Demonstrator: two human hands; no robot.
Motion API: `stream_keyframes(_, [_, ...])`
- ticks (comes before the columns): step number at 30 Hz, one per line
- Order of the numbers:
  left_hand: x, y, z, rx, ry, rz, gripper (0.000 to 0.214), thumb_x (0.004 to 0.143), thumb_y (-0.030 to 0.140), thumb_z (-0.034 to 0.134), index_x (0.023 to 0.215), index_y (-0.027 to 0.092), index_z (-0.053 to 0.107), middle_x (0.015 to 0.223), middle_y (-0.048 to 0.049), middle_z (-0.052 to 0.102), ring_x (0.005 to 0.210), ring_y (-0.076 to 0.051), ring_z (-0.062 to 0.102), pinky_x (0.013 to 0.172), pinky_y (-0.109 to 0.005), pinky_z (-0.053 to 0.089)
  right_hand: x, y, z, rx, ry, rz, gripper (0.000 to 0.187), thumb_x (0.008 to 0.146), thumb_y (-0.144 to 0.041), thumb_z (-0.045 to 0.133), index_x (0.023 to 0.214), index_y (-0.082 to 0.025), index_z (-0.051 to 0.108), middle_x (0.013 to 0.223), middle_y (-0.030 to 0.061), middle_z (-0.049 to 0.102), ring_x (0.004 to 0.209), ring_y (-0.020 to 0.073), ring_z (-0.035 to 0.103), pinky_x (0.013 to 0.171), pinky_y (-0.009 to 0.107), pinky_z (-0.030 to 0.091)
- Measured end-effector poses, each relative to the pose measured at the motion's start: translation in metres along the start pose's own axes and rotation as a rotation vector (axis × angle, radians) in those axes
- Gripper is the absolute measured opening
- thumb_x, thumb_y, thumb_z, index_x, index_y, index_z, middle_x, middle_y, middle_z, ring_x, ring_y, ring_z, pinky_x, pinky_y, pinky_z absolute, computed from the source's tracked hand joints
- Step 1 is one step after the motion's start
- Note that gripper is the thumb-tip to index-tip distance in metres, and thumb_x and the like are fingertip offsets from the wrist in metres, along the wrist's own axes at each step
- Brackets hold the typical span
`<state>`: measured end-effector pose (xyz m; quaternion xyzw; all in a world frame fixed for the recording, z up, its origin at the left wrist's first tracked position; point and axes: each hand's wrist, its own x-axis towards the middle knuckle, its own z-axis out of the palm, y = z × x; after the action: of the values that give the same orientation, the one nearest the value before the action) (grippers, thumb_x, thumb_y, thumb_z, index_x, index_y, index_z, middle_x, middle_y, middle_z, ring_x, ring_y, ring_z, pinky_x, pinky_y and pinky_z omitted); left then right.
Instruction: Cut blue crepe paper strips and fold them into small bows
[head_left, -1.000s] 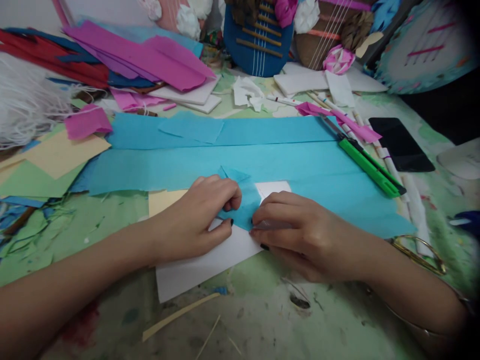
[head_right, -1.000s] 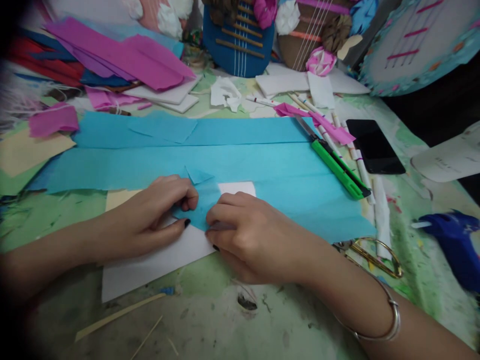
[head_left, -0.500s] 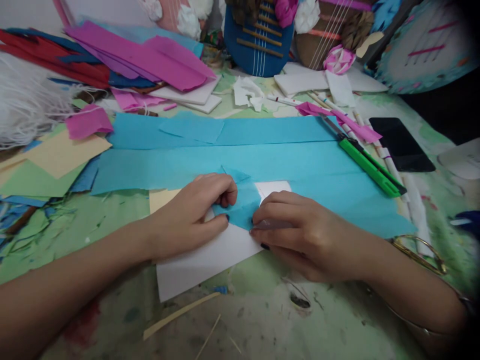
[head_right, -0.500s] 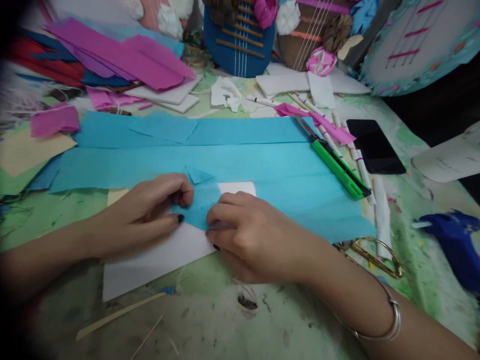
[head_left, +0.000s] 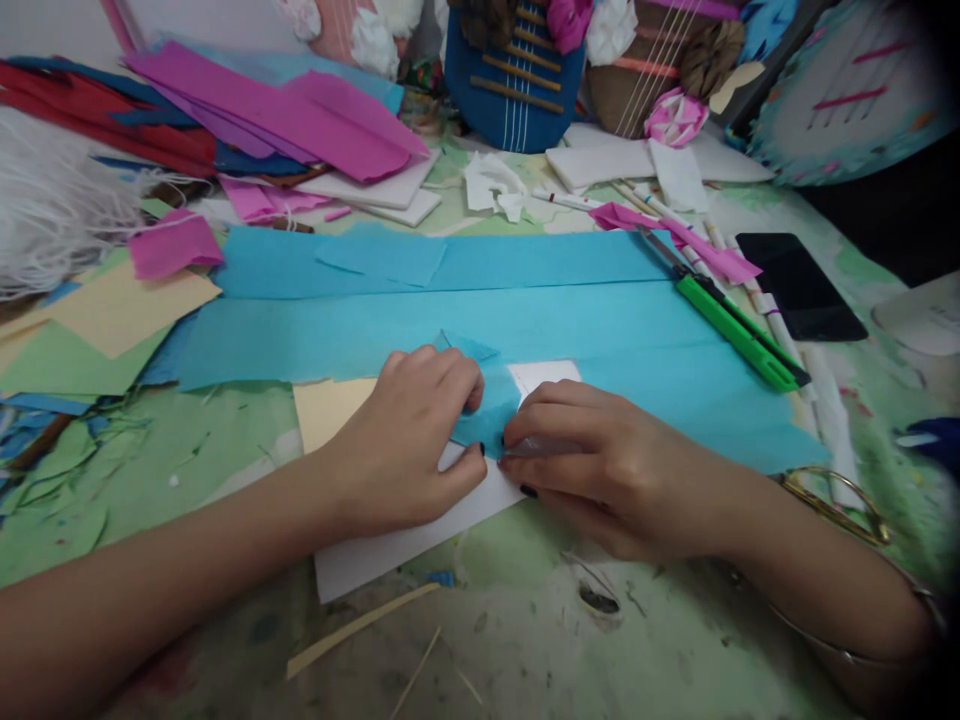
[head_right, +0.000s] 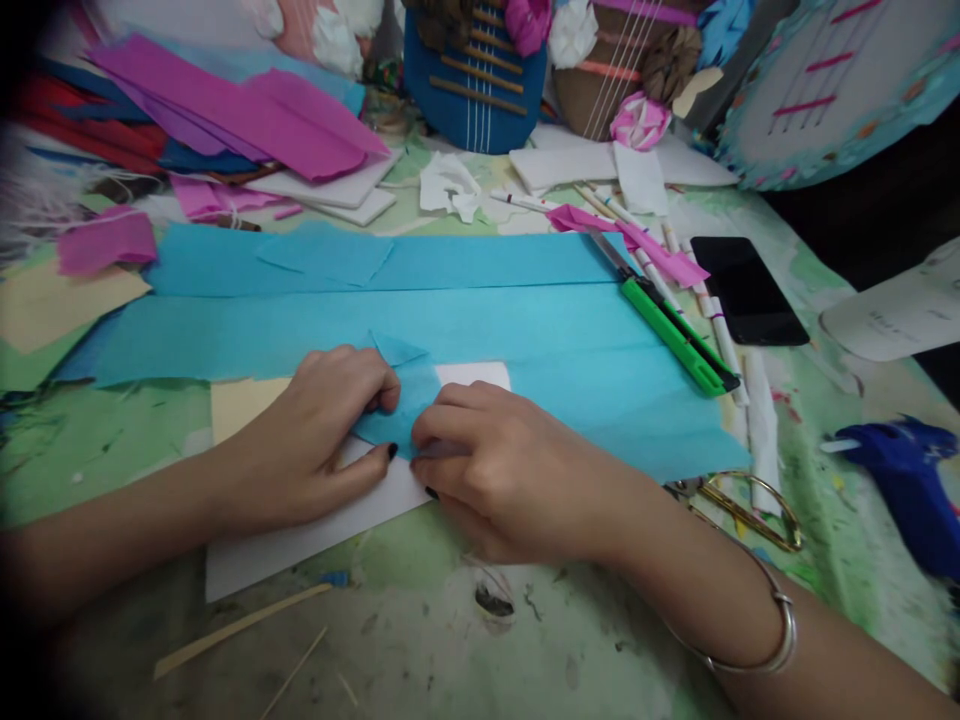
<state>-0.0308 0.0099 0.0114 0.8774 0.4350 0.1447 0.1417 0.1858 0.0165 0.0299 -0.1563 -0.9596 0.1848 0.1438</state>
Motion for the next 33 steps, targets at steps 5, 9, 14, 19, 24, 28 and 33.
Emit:
stream_keyframes(5, [-0.001,-0.002,-0.001,-0.033,0.001,0.018,0.012,0.071,0.017,0.039,0.083,0.019,0.039,0.083,-0.0041,0.046,0.078,-0.022,0.040,0.070,-0.038,0.027,0.001,0.000,0.000,0.009,0.018,-0.013,0.022,0.088,-0.011,0.048,0.088,-0.009,0.069,0.095,0.0130,0.065,0.088,0.0216,0.052,0.080,0.039,0.044])
stream_keyframes(9, [0.000,0.001,-0.001,-0.003,-0.005,0.001,0.012,0.078,0.030,0.045,0.082,0.019,0.040,0.082,-0.0042,0.047,0.076,-0.022,0.040,0.069,-0.038,0.027,0.000,0.000,0.001,-0.005,0.000,-0.002,0.022,0.089,-0.013,0.048,0.090,-0.009,0.070,0.094,0.0129,0.064,0.087,0.0214,0.052,0.080,0.040,0.044])
stream_keyframes(14, [0.001,0.001,0.000,0.025,-0.016,-0.005,0.015,0.075,0.029,0.048,0.083,0.019,0.041,0.083,-0.0045,0.047,0.077,-0.022,0.040,0.068,-0.037,0.027,-0.001,0.001,0.001,-0.002,0.001,-0.006,0.020,0.089,-0.012,0.049,0.090,-0.010,0.069,0.094,0.0130,0.063,0.088,0.0213,0.052,0.080,0.039,0.044])
stream_keyframes(19, [0.000,-0.005,-0.003,-0.078,0.000,0.016,0.009,0.075,0.019,0.043,0.083,0.019,0.040,0.082,-0.0029,0.047,0.077,-0.021,0.040,0.070,-0.037,0.029,-0.001,0.001,0.002,0.007,0.002,-0.005,0.021,0.089,-0.012,0.049,0.089,-0.009,0.069,0.095,0.0131,0.064,0.089,0.0215,0.053,0.081,0.040,0.043])
stream_keyframes(24, [-0.001,-0.010,-0.007,-0.174,0.003,0.006,0.018,0.066,0.010,0.039,0.081,0.019,0.040,0.078,-0.0006,0.046,0.071,-0.017,0.039,0.068,-0.033,0.031,-0.001,-0.001,0.000,0.003,0.003,-0.004,0.020,0.088,-0.011,0.049,0.084,-0.010,0.068,0.093,0.0129,0.063,0.089,0.0211,0.053,0.080,0.039,0.044])
stream_keyframes(28, [-0.001,-0.013,-0.011,-0.214,0.004,-0.019,0.021,0.064,0.007,0.037,0.081,0.019,0.042,0.075,0.0009,0.047,0.068,-0.015,0.042,0.066,-0.031,0.033,-0.001,0.000,0.000,0.003,0.007,-0.007,0.019,0.088,-0.010,0.049,0.085,-0.011,0.067,0.093,0.0128,0.063,0.090,0.0210,0.053,0.080,0.038,0.043])
stream_keyframes(33, [-0.001,-0.013,-0.016,-0.273,-0.027,-0.082,0.015,0.070,0.012,0.041,0.082,0.020,0.043,0.076,0.0014,0.051,0.070,-0.015,0.046,0.066,-0.029,0.036,-0.001,0.000,0.000,0.008,0.007,-0.006,0.019,0.089,-0.011,0.048,0.086,-0.011,0.067,0.094,0.0127,0.063,0.090,0.0211,0.053,0.080,0.038,0.044])
